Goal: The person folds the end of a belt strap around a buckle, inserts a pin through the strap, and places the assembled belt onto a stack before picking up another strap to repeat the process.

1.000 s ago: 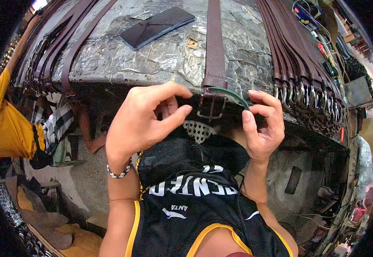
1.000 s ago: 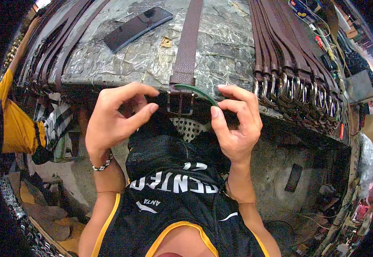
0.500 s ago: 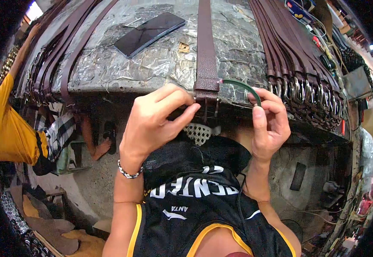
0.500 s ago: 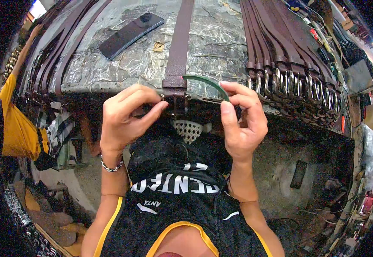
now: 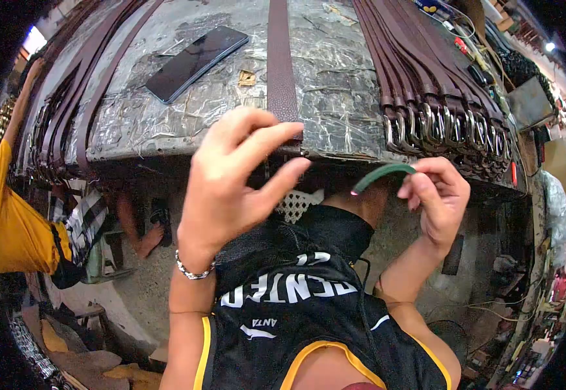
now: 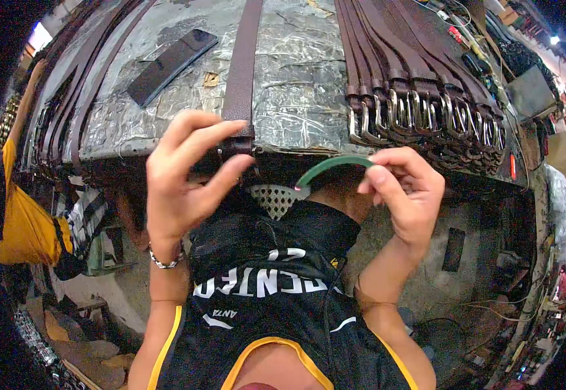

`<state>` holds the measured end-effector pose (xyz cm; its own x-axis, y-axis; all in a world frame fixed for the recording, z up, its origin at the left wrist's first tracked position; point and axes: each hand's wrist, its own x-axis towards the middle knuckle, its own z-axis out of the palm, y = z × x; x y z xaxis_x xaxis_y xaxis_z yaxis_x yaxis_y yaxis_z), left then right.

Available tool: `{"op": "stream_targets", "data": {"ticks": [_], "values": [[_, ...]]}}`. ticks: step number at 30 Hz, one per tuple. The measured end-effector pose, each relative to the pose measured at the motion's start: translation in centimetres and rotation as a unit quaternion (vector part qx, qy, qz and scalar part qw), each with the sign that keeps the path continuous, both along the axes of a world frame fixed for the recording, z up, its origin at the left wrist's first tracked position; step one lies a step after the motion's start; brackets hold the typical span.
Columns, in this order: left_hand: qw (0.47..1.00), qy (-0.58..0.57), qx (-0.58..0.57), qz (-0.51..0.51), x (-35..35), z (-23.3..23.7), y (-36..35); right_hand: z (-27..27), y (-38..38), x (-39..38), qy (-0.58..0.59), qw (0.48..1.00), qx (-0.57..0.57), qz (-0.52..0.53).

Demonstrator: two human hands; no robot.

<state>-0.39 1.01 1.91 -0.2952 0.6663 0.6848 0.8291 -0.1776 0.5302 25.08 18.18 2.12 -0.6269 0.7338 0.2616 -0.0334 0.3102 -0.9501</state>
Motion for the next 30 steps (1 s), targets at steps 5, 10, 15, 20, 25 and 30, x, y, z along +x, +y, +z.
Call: {"op": "stream_targets", "data": {"ticks": [5,10,15,20,25,30], "values": [[0.998,0.053,-0.033,-0.013,-0.3,-0.8,1.5,-0.3,0.4,0.2,-0.036,0.998,0.037,-0.029],[1.0,-0.012,0.008,-0.019,-0.7,-1.2,0.5,0.1,0.9,0.7,-0.068,0.997,0.029,-0.013],[0.999,-0.04,0.003,-0.02,-1.0,-1.7,-0.5,-0.2,-0.5,-0.4,0.045,0.999,0.013,-0.008],[0.998,-0.059,0.007,-0.02,-1.1,-1.8,-0.4,-2.5,-1.2,-5.5,0.169,0.977,0.124,0.024],[0.997,-0.071,0.009,-0.02,-1.2,-1.9,-0.4,-3.3,-1.1,-7.5,0.155,0.972,0.179,0.002],[0.997,-0.078,0.011,-0.019,-0.9,-1.9,-0.2,-3.2,-0.5,-7.1,0.121,0.966,0.229,0.0]]}}
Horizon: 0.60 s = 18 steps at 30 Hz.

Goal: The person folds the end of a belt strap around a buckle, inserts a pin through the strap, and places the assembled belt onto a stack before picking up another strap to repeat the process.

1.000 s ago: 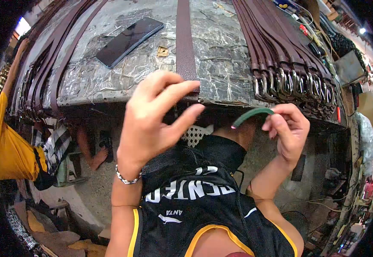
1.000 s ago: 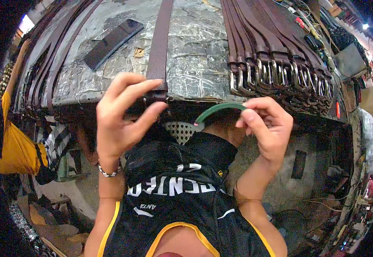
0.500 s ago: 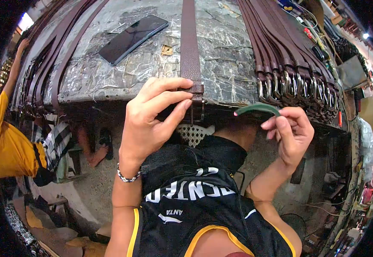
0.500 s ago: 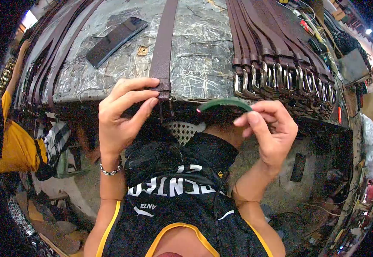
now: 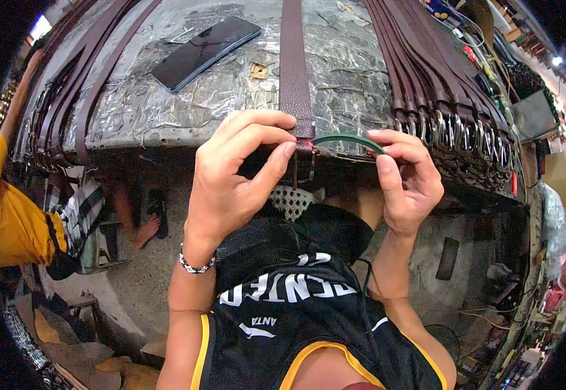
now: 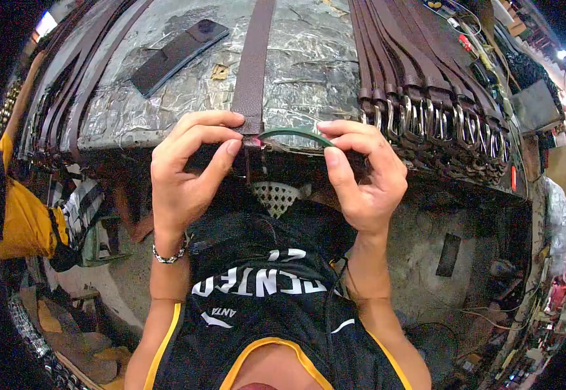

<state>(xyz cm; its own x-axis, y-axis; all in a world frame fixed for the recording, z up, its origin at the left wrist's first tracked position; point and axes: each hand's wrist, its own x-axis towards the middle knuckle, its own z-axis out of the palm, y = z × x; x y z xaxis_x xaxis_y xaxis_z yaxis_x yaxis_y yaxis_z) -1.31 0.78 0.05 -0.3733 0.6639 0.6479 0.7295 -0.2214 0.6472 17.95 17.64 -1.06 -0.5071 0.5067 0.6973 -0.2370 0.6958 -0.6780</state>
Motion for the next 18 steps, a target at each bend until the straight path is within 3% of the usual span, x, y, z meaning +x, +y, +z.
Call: {"op": "stream_targets", "data": {"ticks": [18], "values": [[0.999,-0.03,0.006,-0.015,-0.09,0.08,-0.19,-0.21,-0.14,-0.17,-0.007,1.0,-0.003,-0.009]]}}
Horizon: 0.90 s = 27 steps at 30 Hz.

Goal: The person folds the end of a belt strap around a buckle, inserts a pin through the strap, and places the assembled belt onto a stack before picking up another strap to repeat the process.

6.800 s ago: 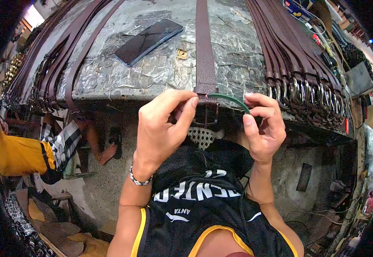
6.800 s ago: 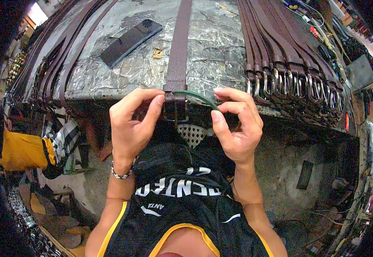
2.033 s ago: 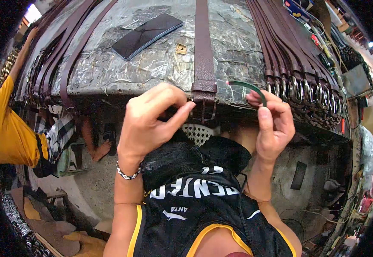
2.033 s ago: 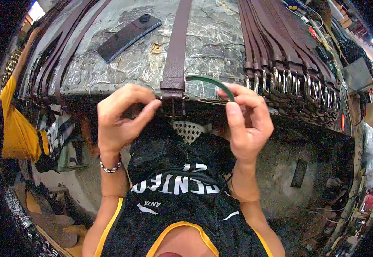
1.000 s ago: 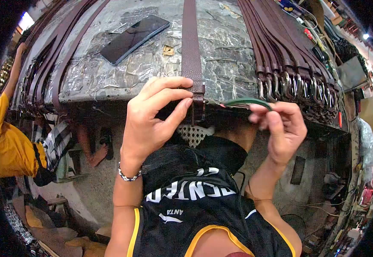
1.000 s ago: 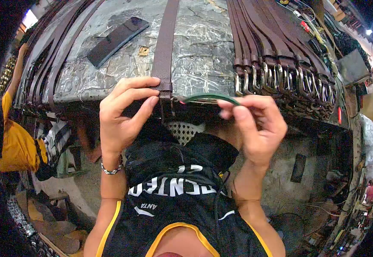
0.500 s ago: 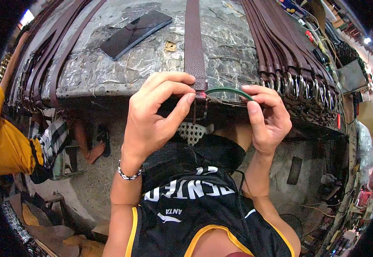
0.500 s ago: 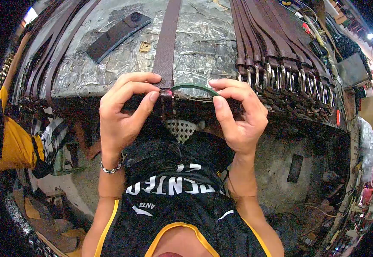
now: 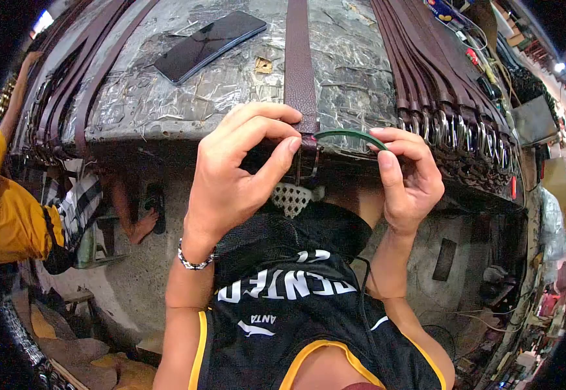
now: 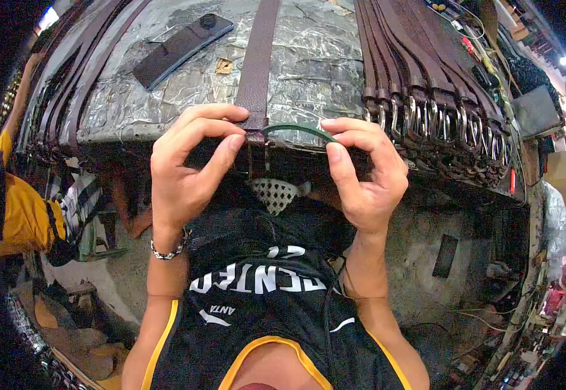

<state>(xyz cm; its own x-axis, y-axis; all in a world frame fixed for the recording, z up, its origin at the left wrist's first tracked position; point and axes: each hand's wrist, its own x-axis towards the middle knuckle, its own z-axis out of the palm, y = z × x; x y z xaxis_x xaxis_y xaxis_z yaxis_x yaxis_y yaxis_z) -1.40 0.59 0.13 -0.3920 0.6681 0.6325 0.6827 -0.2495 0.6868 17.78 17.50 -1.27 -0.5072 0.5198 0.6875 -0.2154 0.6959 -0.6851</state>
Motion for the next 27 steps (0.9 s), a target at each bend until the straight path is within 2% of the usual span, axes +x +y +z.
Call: {"op": "stream_targets", "data": {"ticks": [2,5,7,8,9,11,13,15,16,17,19,22,25,26,27], "values": [[0.999,-0.036,0.005,-0.011,-0.3,0.4,-0.5,-0.2,0.1,0.1,0.011,1.0,-0.016,0.008],[0.989,-0.108,0.063,0.083,-1.6,0.8,-2.2,0.1,-0.5,0.3,0.071,0.991,-0.101,0.045],[0.969,-0.194,-0.057,0.141,-3.3,1.7,-5.3,0.2,-0.5,0.5,0.106,0.987,-0.117,0.041],[0.96,-0.168,-0.12,0.189,-3.8,2.1,-6.2,0.1,-0.4,1.0,0.113,0.986,-0.122,0.03],[0.943,-0.079,-0.19,0.263,-4.1,2.4,-6.8,0.2,-0.3,1.5,0.12,0.985,-0.125,0.019],[0.922,-0.06,-0.213,0.317,-3.3,2.8,-6.6,0.5,-0.7,1.9,0.141,0.98,-0.134,-0.029],[0.948,-0.04,-0.167,0.269,-0.2,3.5,-4.9,0.9,-1.3,2.6,0.147,0.97,-0.188,-0.056],[0.955,-0.048,-0.183,0.23,3.5,3.7,-2.8,0.9,-1.2,3.0,0.129,0.974,-0.173,-0.063],[0.965,0.006,-0.156,0.21,4.3,2.6,-1.7,0.9,-1.1,3.0,0.12,0.977,-0.165,-0.064],[0.964,0.079,-0.145,0.207,4.8,1.4,-0.8,0.8,-1.1,3.1,0.124,0.975,-0.175,-0.06],[0.957,0.134,-0.111,0.233,5.4,-0.5,0.8,0.6,-1.2,3.1,0.133,0.97,-0.197,-0.051],[0.956,0.124,-0.149,0.22,5.3,-0.4,0.8,0.6,-1.0,3.2,0.124,0.968,-0.214,-0.043],[0.971,-0.083,-0.174,0.145,5.6,1.3,0.4,0.6,-1.0,3.3,0.126,0.965,-0.23,-0.018],[0.964,-0.161,-0.202,0.07,4.8,1.7,-0.1,0.6,-0.9,3.4,0.126,0.965,-0.23,-0.005],[0.922,-0.339,-0.182,-0.046,4.4,1.5,-0.4,0.5,-0.9,3.4,0.127,0.964,-0.232,0.003]]}}
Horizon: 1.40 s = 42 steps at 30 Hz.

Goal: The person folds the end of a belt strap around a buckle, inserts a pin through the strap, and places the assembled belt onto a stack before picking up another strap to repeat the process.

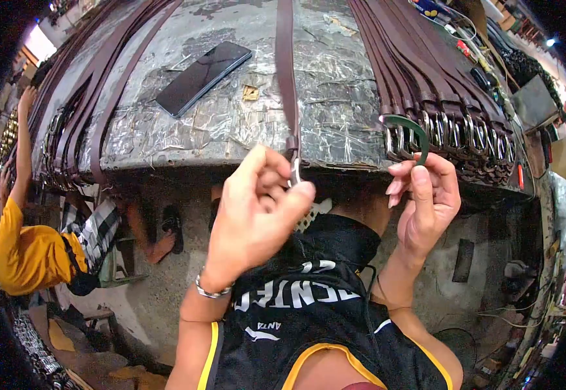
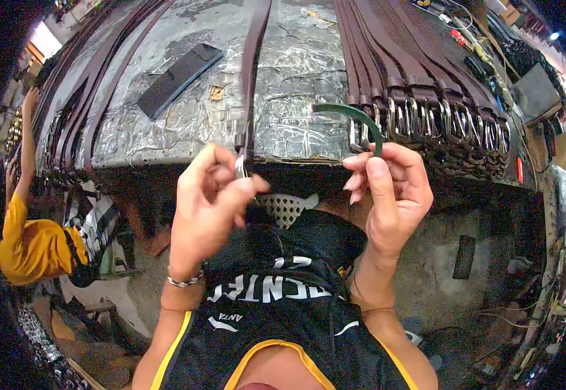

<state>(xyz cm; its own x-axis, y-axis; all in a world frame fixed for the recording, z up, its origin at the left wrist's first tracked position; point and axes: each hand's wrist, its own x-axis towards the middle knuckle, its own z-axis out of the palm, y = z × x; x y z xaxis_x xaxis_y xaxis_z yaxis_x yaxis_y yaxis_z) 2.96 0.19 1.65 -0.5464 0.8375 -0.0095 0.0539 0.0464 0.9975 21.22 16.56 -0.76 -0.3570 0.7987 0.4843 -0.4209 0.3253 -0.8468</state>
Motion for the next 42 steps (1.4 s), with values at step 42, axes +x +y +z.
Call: {"op": "stream_targets", "data": {"ticks": [42], "values": [[0.958,0.28,-0.007,-0.067,-2.8,-0.1,-1.9,-0.9,-0.1,-1.1,-0.165,0.936,0.31,-0.006]]}}
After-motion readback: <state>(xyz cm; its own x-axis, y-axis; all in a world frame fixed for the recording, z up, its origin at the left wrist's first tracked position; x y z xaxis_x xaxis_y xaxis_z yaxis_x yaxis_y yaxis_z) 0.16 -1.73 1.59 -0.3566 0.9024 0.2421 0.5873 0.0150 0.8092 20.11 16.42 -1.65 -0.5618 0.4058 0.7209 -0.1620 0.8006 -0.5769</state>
